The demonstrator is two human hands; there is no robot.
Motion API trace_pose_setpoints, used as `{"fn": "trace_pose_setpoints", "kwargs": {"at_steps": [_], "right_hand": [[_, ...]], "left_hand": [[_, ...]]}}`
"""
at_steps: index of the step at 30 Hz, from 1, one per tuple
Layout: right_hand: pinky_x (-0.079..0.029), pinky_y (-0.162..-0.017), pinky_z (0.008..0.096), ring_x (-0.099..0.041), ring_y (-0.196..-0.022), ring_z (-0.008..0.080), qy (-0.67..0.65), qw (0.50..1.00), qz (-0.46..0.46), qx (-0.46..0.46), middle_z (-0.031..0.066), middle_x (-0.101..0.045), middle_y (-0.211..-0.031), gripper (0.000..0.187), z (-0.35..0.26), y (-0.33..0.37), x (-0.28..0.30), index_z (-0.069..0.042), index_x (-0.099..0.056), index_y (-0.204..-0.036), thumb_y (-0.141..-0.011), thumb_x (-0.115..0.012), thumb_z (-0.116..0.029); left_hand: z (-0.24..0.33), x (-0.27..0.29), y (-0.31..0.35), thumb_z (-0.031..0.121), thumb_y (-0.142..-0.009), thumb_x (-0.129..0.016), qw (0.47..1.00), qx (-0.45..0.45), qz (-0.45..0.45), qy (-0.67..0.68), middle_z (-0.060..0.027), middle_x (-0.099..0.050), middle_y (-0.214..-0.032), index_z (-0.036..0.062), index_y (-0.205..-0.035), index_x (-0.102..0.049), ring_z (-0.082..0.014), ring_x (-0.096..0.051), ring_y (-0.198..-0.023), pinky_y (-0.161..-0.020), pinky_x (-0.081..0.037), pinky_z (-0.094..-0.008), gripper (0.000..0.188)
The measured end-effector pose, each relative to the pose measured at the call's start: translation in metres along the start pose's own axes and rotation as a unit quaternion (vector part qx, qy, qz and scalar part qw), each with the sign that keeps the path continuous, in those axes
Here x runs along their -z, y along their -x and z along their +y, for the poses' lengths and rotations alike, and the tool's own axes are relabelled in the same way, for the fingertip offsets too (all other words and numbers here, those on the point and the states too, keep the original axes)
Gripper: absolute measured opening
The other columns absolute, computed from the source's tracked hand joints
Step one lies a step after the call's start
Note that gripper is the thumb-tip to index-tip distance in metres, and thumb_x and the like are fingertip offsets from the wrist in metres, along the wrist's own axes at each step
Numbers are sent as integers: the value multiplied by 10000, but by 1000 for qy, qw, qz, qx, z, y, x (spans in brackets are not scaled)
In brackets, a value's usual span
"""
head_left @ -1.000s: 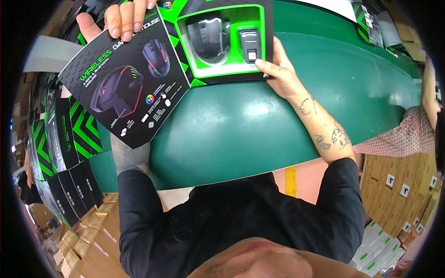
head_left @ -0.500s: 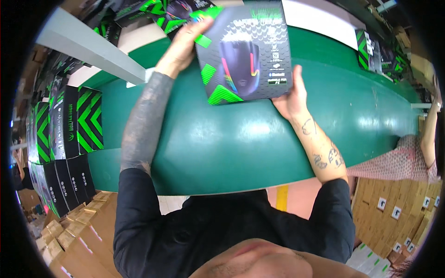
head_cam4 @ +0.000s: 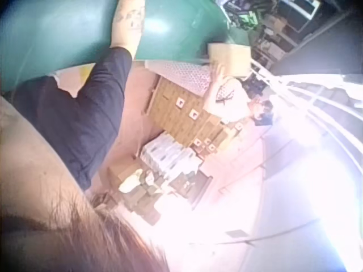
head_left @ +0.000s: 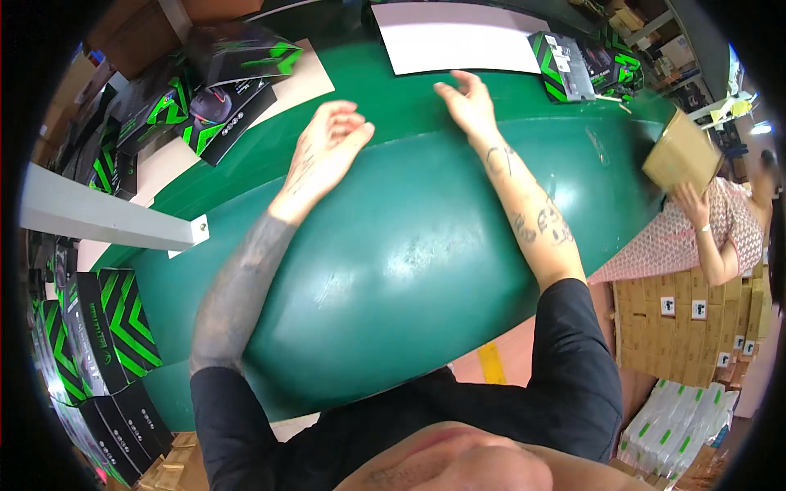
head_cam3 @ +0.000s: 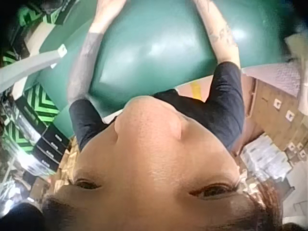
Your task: The person picks up several wireless gaming mouse boxes from a workstation, opening the front flap of each box to look at the product inside before closing the flap and placing the box back down.
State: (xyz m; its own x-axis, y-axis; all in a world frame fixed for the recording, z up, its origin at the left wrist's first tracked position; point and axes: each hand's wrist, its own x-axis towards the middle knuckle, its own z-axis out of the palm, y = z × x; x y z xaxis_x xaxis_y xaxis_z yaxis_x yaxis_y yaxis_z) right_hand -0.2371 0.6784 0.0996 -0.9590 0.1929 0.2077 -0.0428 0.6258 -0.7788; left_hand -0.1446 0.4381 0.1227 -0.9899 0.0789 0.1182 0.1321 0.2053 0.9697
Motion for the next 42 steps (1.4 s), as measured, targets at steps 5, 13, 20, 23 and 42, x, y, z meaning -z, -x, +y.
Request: {"fn": "trace_pose_setpoints", "kwargs": {"at_steps": [5, 13, 20, 23, 42], "right_hand": [[-306, -1033, 419, -371, -1235, 376, 336, 937, 54, 83, 269, -409, -1301, 636, 79, -78, -9, 13, -459, -1252, -819, -535, -446], [-137, -1100, 436, -179, -1328, 430, 208, 976, 36, 44, 334, -244, -1384, 706, 31, -169, -18, -59, -281, -1389, -855, -432, -496], [-70, -1098, 493, 113, -1295, 543, 7, 990, 126, -57, 481, 13, -1330, 766, 9, -146, -57, -72, -304, -1384, -799, -514, -519], [-95, -1098, 500, -261, -1292, 437, 31, 989, 143, -4, 326, -270, -1375, 707, 6, -134, -53, -68, -312, -1374, -820, -522, -454], [-302, -1023, 310, -332, -1266, 200, -485, 822, -283, 93, 131, -264, -1429, 734, -60, 134, 22, -86, -28, -1449, -919, -520, -209]], "left_hand": [[-73, -20, -149, 329, -825, -516, 900, -122, 29, -418, -287, -474, -1209, -93, -1140, -474, -389, -429, -1176, -999, -346, -410, 528], [-87, -50, -284, 634, -835, -306, 917, -9, 168, -363, -199, -517, -1245, 136, -1328, -426, -365, -461, -1178, -982, -339, -444, 711], [-69, -72, -268, 562, -799, -519, 979, 38, 178, -93, -185, -524, -1242, 129, -1302, -468, -296, -471, -1191, -939, -390, -368, 665], [-31, -93, -251, 369, -744, -699, 957, 84, 196, 198, -161, -613, -1043, 62, -1258, -489, -264, -573, -1031, -776, -495, -382, 634], [68, 40, -2, 257, -788, -652, 840, -386, 206, -321, -107, -576, -1138, 65, -983, -635, -306, -462, -1143, -969, -358, -407, 275]]}}
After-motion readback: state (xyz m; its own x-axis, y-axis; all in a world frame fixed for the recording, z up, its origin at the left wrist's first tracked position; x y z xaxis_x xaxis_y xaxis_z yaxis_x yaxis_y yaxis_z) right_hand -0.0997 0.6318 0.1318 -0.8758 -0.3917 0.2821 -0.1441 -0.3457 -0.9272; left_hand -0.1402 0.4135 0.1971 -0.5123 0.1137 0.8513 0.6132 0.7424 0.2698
